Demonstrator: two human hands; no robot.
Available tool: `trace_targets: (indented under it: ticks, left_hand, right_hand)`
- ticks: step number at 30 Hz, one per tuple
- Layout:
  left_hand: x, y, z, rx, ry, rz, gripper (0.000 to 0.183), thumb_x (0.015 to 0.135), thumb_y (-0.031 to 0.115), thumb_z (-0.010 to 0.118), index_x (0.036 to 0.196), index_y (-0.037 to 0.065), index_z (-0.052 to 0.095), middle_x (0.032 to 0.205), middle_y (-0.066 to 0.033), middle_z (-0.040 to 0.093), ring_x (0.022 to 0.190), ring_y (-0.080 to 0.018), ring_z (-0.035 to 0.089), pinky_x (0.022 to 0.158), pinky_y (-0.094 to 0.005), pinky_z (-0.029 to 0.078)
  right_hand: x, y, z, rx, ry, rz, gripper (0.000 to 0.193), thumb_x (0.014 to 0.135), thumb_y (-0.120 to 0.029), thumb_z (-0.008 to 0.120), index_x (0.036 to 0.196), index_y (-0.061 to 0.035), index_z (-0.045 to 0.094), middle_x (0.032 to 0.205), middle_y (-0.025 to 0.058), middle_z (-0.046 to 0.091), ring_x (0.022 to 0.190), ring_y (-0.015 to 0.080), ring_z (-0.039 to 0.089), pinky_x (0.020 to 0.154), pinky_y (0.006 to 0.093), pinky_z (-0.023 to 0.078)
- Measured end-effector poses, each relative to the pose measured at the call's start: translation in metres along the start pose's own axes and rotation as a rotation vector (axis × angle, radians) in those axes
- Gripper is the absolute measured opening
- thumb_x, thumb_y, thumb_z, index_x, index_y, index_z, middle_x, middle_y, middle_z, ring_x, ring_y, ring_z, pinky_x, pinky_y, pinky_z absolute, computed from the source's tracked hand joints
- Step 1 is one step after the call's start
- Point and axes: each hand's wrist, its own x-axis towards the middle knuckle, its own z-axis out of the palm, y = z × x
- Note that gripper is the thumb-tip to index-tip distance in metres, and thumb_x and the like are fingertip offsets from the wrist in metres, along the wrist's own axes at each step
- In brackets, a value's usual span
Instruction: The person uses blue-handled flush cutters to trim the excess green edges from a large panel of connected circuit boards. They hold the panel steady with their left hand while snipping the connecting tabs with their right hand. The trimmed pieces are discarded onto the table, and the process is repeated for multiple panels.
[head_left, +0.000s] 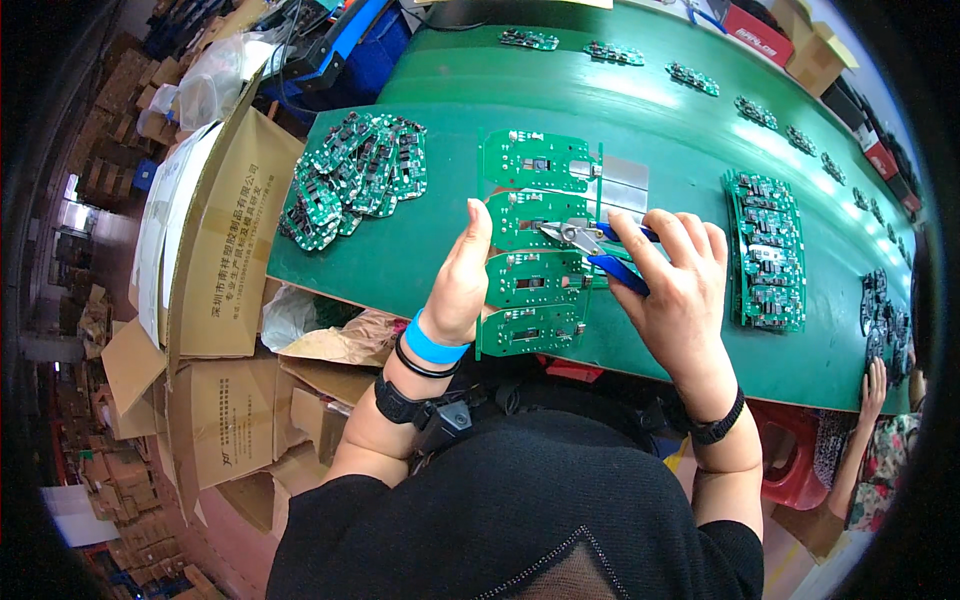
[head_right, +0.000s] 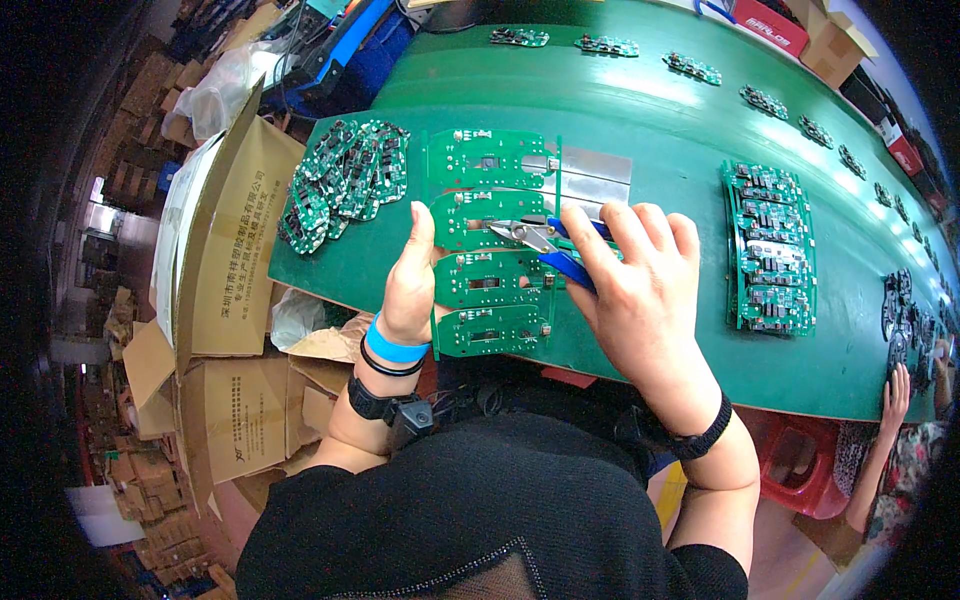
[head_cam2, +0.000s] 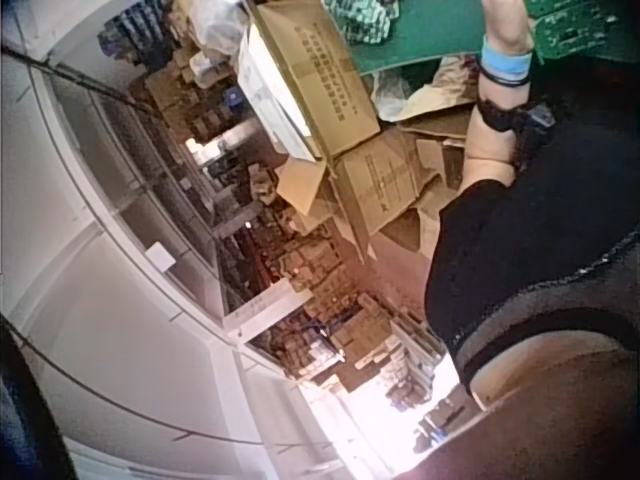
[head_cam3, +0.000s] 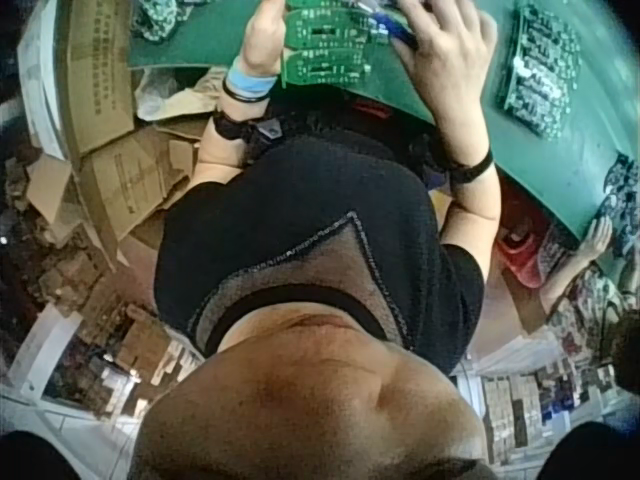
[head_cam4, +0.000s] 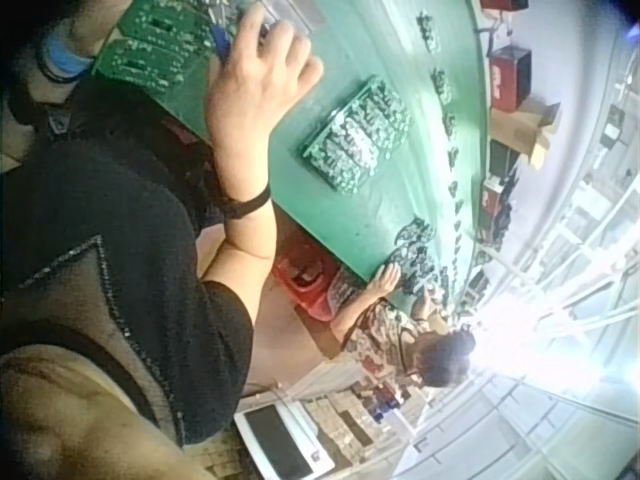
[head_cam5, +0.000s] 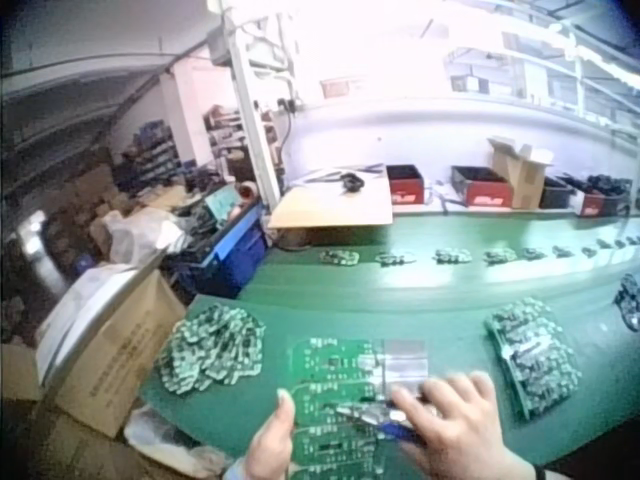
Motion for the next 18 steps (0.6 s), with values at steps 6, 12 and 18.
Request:
trace_targets:
  ticks: [6,12,18]
  left_hand:
    - [-0.002,0.005,-0.001,-0.056,-0.012,-0.030,0.068,0.100,0.056,0.015,0.142,0.006,0.035,0.127,-0.0167,0.056,0.103,-0.0276,0.065,0.084,-0.0428,0.058]
    - [0.000,0.012,-0.021,-0.489,-0.116,-0.053,0.077,0.097,0.062,0.015,0.150,0.005,0.021,0.143,-0.0287,0.037,0.103,-0.0432,0.061,0.082,-0.0551,0.056]
    - [0.003,0.003,-0.021,-0.536,-0.159,-0.042,0.075,0.099,0.059,0.015,0.150,0.005,0.020,0.147,-0.0290,0.029,0.106,-0.0409,0.061,0.077,-0.0471,0.060]
  right_hand:
    - [0.001,0.008,0.006,0.061,0.130,0.043,0.056,0.060,-0.019,0.080,0.114,-0.0155,0.064,0.098,0.0056,0.057,0.089,0.0238,0.054,0.080,0.0385,0.039]
    - [-0.005,0.020,0.000,0.137,0.128,0.167,0.047,0.062,-0.015,0.078,0.108,-0.0100,0.068,0.091,0.0068,0.058,0.086,0.0253,0.055,0.076,0.0383,0.041]
    - [-0.010,0.016,0.017,0.141,0.052,0.177,0.049,0.064,-0.018,0.078,0.110,-0.0131,0.065,0.093,0.0062,0.057,0.089,0.0247,0.055,0.078,0.0379,0.040]
